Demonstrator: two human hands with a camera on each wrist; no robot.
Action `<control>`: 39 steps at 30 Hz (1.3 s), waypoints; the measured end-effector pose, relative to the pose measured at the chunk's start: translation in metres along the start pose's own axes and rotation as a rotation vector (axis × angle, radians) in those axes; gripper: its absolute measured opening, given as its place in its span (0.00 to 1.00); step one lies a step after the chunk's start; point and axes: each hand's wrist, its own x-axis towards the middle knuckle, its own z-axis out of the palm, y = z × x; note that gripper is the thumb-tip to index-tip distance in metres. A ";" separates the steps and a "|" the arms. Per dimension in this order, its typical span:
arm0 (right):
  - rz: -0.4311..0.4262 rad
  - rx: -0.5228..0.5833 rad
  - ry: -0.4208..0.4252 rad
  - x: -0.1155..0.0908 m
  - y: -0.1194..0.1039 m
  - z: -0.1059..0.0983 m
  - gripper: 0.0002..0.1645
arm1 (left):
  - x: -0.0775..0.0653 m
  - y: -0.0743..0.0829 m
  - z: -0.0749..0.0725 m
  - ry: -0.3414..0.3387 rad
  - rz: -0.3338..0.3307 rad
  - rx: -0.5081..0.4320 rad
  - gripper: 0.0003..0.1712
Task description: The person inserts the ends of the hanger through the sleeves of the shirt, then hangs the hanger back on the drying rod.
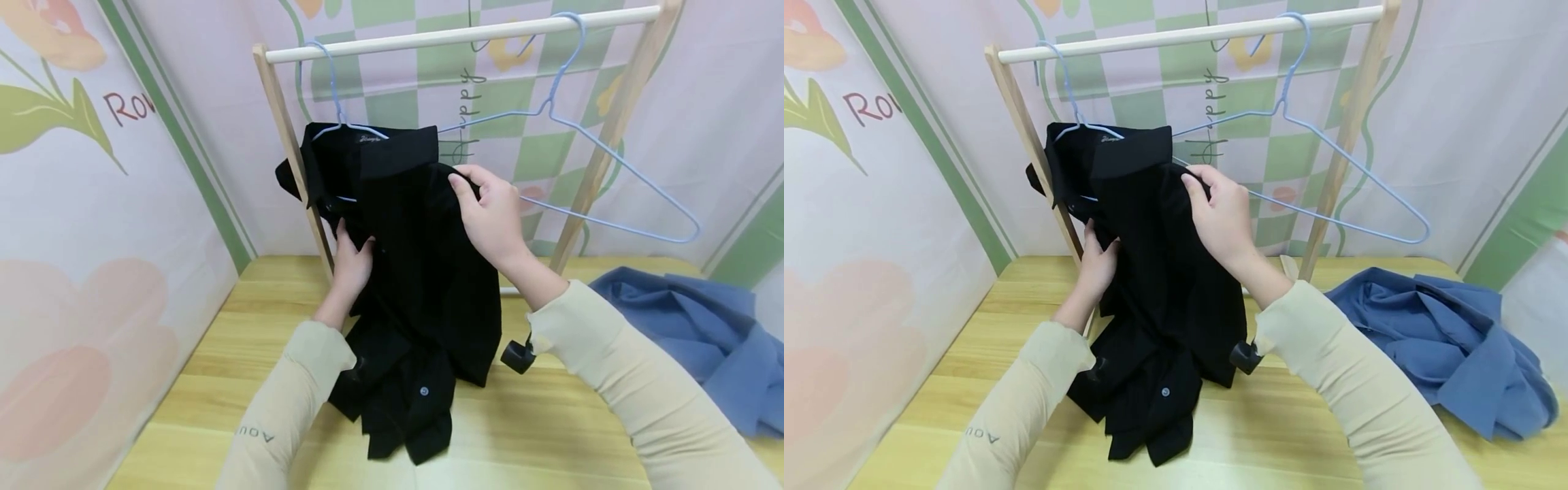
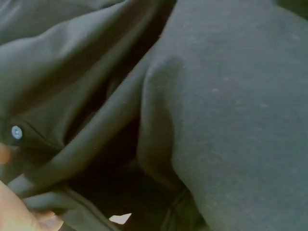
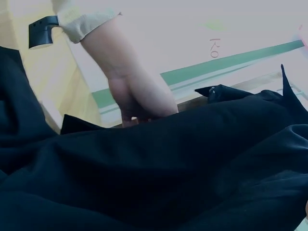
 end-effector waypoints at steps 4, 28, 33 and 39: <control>0.009 0.015 -0.016 -0.003 0.002 0.001 0.14 | -0.002 -0.001 0.000 -0.005 0.011 0.014 0.45; 0.200 0.190 -0.244 -0.012 0.020 0.010 0.22 | -0.029 -0.005 -0.007 -0.034 0.086 0.064 0.41; 0.190 0.194 -0.251 -0.016 0.023 0.010 0.22 | -0.034 -0.007 -0.011 -0.039 0.125 0.061 0.41; 0.185 0.179 -0.276 -0.023 0.027 0.006 0.23 | -0.044 -0.006 -0.015 -0.081 0.147 0.062 0.41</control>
